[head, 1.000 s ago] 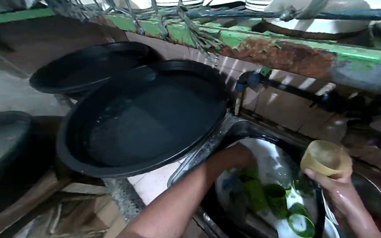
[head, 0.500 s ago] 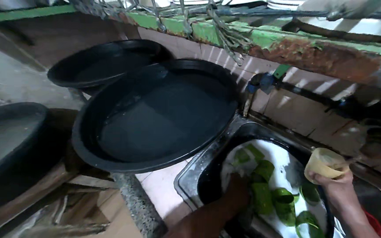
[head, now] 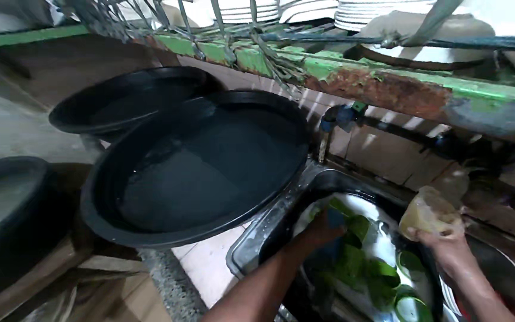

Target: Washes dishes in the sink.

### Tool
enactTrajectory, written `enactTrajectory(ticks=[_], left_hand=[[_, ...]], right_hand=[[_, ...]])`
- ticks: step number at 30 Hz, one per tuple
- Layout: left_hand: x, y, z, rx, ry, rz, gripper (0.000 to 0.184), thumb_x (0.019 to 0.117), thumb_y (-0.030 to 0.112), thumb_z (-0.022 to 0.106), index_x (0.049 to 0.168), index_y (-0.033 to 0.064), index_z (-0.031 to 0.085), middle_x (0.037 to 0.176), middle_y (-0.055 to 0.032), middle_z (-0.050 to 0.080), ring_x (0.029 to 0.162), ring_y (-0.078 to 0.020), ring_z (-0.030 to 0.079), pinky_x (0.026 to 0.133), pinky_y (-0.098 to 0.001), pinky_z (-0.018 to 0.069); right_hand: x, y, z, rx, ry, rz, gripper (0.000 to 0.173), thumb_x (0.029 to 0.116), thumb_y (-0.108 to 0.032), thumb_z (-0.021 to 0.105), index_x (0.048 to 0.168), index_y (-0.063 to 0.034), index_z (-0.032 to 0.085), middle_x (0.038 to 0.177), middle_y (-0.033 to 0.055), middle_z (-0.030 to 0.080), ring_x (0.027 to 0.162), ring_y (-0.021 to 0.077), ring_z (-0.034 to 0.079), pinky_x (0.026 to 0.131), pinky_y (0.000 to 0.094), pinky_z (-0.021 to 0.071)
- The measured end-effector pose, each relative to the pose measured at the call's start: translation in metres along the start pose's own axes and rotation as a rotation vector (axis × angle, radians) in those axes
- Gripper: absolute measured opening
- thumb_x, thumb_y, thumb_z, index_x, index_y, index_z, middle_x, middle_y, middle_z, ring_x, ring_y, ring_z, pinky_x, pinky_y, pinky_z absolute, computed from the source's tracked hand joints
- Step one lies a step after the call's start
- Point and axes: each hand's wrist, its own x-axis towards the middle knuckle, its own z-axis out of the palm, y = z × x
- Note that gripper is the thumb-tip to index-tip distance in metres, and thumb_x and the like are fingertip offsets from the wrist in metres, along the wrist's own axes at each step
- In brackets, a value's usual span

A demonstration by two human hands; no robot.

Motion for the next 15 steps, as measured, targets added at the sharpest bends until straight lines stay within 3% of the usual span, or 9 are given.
enactTrajectory(ticks=[3,5,7,9,11,13,15], left_hand=[[0.001,-0.008,0.022,0.048,0.139,0.068,0.11,0.0839,0.027,0.081,0.164,0.0064,0.008,0.164,-0.0235,0.028,0.145,-0.0333,0.043,0.117,-0.0491,0.0414],[-0.013,-0.022,0.041,0.159,0.189,0.058,0.1,0.0887,0.032,0.075,0.164,0.0068,0.014,0.165,-0.0203,0.03,0.146,-0.0328,0.043,0.117,-0.0504,0.0414],[-0.024,-0.038,0.056,0.208,0.16,0.033,0.092,0.0953,0.038,0.068,0.165,0.0118,0.015,0.166,-0.0193,0.027,0.147,-0.0353,0.04,0.117,-0.0522,0.0398],[-0.025,-0.054,0.063,0.194,0.11,0.026,0.104,0.0868,0.03,0.078,0.166,0.0162,0.012,0.167,-0.0205,0.025,0.147,-0.0372,0.039,0.116,-0.0525,0.042],[-0.023,-0.055,0.056,0.182,0.047,0.003,0.113,0.08,0.025,0.084,0.166,0.0162,0.012,0.164,-0.0234,0.026,0.145,-0.0393,0.041,0.114,-0.0531,0.043],[-0.026,-0.037,0.035,0.217,0.034,-0.038,0.105,0.0809,0.032,0.084,0.164,0.0171,0.022,0.16,-0.0208,0.038,0.14,-0.0377,0.048,0.112,-0.0553,0.0443],[-0.032,-0.007,0.01,0.276,0.062,-0.053,0.086,0.0852,0.043,0.079,0.157,0.0143,0.04,0.152,-0.0205,0.049,0.138,-0.0386,0.05,0.112,-0.0579,0.0426]], right_hand=[[-0.001,-0.009,0.003,0.033,-0.001,-0.024,0.104,0.0659,-0.004,0.084,0.154,-0.0051,0.028,0.138,0.0173,0.057,0.12,0.0221,0.062,0.096,0.0399,0.0562],[-0.005,-0.011,0.004,0.091,0.016,-0.043,0.107,0.0648,-0.008,0.084,0.154,-0.0058,0.025,0.137,0.0146,0.057,0.118,0.0169,0.063,0.094,0.0342,0.0577],[-0.001,-0.009,0.002,0.092,0.035,-0.012,0.104,0.0689,-0.004,0.084,0.154,-0.0046,0.026,0.136,0.0177,0.057,0.117,0.0209,0.064,0.093,0.0383,0.0579],[0.0,-0.006,-0.002,0.067,0.013,0.018,0.103,0.0698,0.0,0.085,0.154,-0.0042,0.027,0.137,0.0198,0.057,0.117,0.0248,0.063,0.094,0.0424,0.0574],[-0.007,-0.007,-0.003,0.126,-0.034,-0.017,0.105,0.0648,-0.001,0.082,0.154,-0.0053,0.027,0.135,0.0156,0.059,0.115,0.0195,0.065,0.092,0.0363,0.0591],[-0.009,-0.007,-0.004,0.198,-0.059,0.001,0.101,0.0658,-0.005,0.08,0.152,-0.0062,0.029,0.13,0.0142,0.061,0.107,0.0181,0.069,0.083,0.0346,0.0621],[-0.001,-0.003,-0.01,0.163,-0.057,0.075,0.091,0.075,-0.002,0.08,0.152,-0.0056,0.032,0.13,0.018,0.06,0.107,0.0246,0.068,0.082,0.0418,0.0613]])
